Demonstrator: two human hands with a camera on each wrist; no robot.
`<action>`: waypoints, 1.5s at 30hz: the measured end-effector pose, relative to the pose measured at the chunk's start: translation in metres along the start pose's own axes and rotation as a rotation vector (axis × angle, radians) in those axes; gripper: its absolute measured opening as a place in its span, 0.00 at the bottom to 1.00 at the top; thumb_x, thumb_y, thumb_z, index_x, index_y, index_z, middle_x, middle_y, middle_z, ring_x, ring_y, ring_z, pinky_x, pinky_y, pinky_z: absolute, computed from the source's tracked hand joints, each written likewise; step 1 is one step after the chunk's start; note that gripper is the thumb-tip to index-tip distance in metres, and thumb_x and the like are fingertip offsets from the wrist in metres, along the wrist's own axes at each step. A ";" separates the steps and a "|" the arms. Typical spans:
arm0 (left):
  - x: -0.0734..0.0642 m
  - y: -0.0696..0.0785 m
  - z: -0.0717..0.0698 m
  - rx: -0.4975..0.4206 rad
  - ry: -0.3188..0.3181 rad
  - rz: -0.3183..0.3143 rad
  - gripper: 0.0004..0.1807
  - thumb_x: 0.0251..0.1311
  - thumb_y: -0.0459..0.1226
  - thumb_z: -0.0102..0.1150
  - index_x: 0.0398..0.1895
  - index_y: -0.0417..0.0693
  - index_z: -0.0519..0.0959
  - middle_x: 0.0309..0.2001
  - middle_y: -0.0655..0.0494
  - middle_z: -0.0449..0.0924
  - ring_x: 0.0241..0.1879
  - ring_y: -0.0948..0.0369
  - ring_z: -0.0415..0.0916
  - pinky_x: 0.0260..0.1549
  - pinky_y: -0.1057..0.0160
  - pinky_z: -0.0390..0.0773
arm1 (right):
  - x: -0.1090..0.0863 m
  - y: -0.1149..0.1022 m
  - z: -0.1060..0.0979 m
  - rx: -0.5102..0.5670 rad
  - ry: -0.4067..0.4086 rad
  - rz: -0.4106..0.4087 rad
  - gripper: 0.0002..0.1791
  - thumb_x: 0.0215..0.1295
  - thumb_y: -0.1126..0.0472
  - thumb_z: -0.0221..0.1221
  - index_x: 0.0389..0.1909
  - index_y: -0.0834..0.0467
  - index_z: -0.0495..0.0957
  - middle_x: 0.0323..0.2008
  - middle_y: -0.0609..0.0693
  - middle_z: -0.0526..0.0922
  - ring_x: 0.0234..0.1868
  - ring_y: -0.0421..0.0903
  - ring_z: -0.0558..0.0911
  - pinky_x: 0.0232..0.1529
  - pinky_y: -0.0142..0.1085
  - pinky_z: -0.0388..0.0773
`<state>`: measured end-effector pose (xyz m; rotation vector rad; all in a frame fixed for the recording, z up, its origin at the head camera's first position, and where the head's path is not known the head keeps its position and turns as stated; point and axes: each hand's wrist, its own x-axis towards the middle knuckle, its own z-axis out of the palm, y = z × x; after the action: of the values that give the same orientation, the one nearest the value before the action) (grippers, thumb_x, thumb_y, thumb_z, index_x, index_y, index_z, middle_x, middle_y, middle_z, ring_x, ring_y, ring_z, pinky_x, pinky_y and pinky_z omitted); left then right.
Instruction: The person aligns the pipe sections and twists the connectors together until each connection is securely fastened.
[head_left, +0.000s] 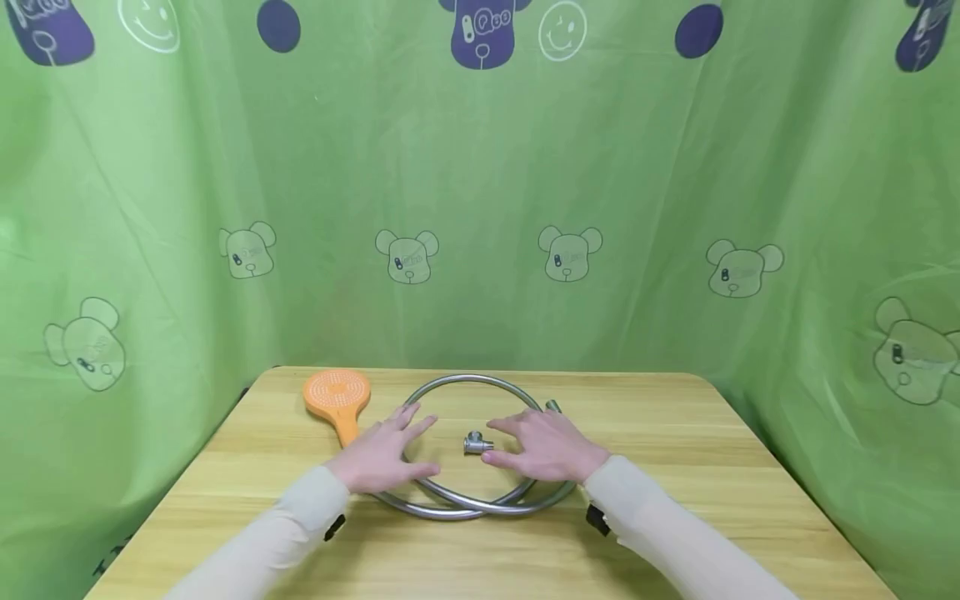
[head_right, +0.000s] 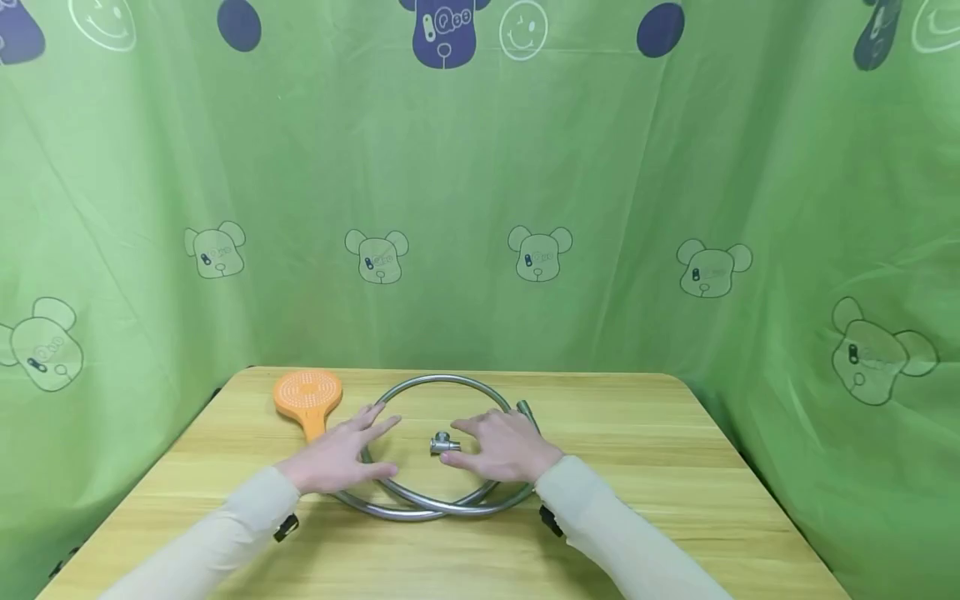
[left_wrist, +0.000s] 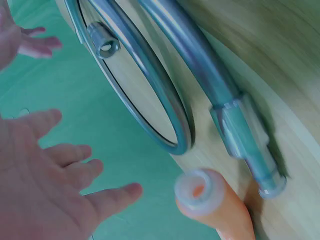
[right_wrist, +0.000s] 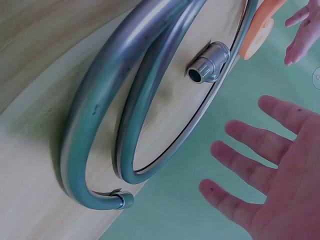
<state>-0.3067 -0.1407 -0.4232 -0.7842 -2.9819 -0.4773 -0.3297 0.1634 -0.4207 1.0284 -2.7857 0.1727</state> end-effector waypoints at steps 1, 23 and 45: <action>0.000 -0.002 -0.001 -0.002 0.030 -0.010 0.46 0.61 0.68 0.54 0.77 0.55 0.63 0.79 0.43 0.52 0.76 0.41 0.54 0.71 0.37 0.60 | 0.001 -0.001 0.000 0.005 0.011 -0.005 0.42 0.67 0.23 0.43 0.66 0.49 0.76 0.58 0.53 0.83 0.56 0.53 0.84 0.52 0.47 0.82; -0.013 -0.057 -0.030 -0.018 0.307 -0.342 0.23 0.62 0.47 0.62 0.55 0.44 0.81 0.42 0.47 0.87 0.28 0.54 0.79 0.26 0.54 0.78 | 0.024 -0.017 0.001 0.082 -0.002 0.009 0.42 0.65 0.22 0.43 0.61 0.49 0.80 0.58 0.46 0.84 0.57 0.50 0.83 0.53 0.46 0.82; -0.008 -0.108 -0.021 -0.224 0.213 -0.544 0.28 0.63 0.47 0.61 0.59 0.35 0.74 0.53 0.35 0.80 0.49 0.43 0.78 0.49 0.43 0.78 | 0.040 -0.025 0.014 0.078 -0.047 -0.024 0.39 0.66 0.24 0.46 0.58 0.51 0.82 0.54 0.47 0.86 0.52 0.48 0.85 0.52 0.46 0.82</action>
<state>-0.3529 -0.2408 -0.4347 0.0968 -2.9335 -0.8575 -0.3450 0.1171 -0.4254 1.0963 -2.8278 0.2593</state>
